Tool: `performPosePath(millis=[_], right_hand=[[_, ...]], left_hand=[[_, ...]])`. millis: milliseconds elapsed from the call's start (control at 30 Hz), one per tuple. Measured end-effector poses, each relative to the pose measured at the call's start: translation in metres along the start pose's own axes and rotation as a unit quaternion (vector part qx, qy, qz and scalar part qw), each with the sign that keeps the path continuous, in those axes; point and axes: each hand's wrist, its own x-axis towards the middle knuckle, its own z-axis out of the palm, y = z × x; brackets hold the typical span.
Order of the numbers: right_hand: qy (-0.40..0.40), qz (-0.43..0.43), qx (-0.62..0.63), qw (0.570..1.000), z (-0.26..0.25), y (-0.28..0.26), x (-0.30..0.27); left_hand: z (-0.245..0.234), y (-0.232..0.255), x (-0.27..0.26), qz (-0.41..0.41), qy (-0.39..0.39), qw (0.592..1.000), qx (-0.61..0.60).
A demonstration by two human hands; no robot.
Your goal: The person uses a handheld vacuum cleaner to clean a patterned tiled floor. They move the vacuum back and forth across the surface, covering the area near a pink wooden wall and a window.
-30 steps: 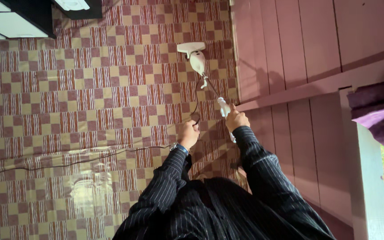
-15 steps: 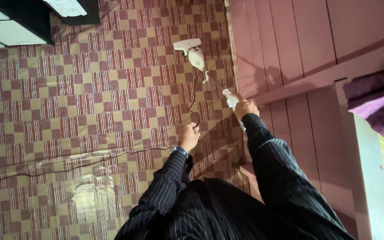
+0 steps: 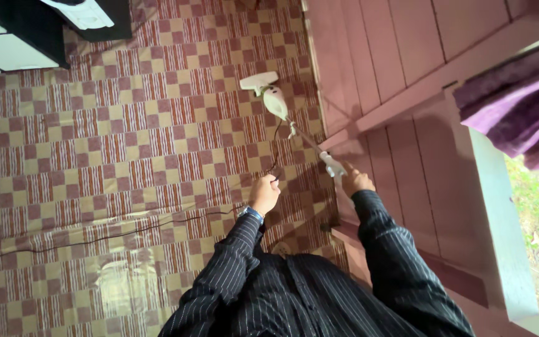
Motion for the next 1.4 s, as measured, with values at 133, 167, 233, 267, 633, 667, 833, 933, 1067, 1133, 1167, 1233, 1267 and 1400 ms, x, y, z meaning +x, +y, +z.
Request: performPosePath(millis=[133, 167, 233, 267, 633, 667, 833, 933, 1067, 1133, 1167, 1233, 1267, 1400], right_hand=[[-0.027, 0.013, -0.008, 1.0, -0.004, 0.009, -0.059], [-0.031, 0.017, -0.007, 0.999, -0.007, 0.01, -0.073], [-0.033, 0.026, -0.003, 0.999, -0.01, 0.01, -0.101], [-0.032, 0.03, -0.001, 0.999, -0.011, 0.01, -0.115], [-0.067, 0.015, 0.007, 0.998, -0.002, 0.025, -0.233], [-0.066, -0.003, 0.013, 0.998, 0.0, 0.026, -0.242], [-0.081, -0.095, 0.129, 0.984, 0.004, 0.015, -0.261], [-0.033, -0.154, 0.171, 0.973, 0.002, -0.005, -0.268], [-0.069, -0.083, 0.184, 0.977, -0.003, -0.049, -0.276], [-0.086, -0.06, 0.196, 0.975, -0.003, -0.059, -0.273], [-0.081, -0.07, 0.2, 0.974, 0.0, -0.063, -0.268], [-0.047, -0.101, 0.186, 0.976, 0.013, -0.066, -0.252], [-0.019, -0.123, 0.169, 0.978, 0.021, -0.066, -0.24], [-0.006, -0.11, 0.122, 0.986, 0.037, -0.058, -0.196]], left_hand=[[0.012, 0.004, -0.016, -0.036, -0.045, 0.998, -0.004], [0.016, 0.006, -0.019, -0.035, -0.037, 0.999, 0.007], [0.023, 0.006, -0.025, -0.021, -0.031, 0.999, 0.012], [0.024, 0.005, -0.029, -0.007, -0.033, 0.999, 0.005], [0.039, 0.018, -0.07, -0.027, -0.054, 0.998, 0.011], [0.041, 0.018, -0.072, -0.029, -0.053, 0.998, 0.012], [0.047, 0.02, -0.077, -0.033, -0.044, 0.998, 0.027], [0.046, 0.023, -0.078, -0.054, -0.05, 0.997, 0.03], [0.045, 0.018, -0.071, -0.039, -0.05, 0.997, 0.034], [0.048, 0.016, -0.066, -0.033, -0.05, 0.998, 0.029], [0.048, 0.014, -0.064, -0.031, -0.043, 0.998, 0.024], [0.046, 0.011, -0.06, -0.033, -0.036, 0.999, 0.02], [0.044, 0.01, -0.058, -0.037, -0.035, 0.998, 0.021], [0.04, 0.009, -0.047, -0.047, -0.04, 0.998, 0.008]])
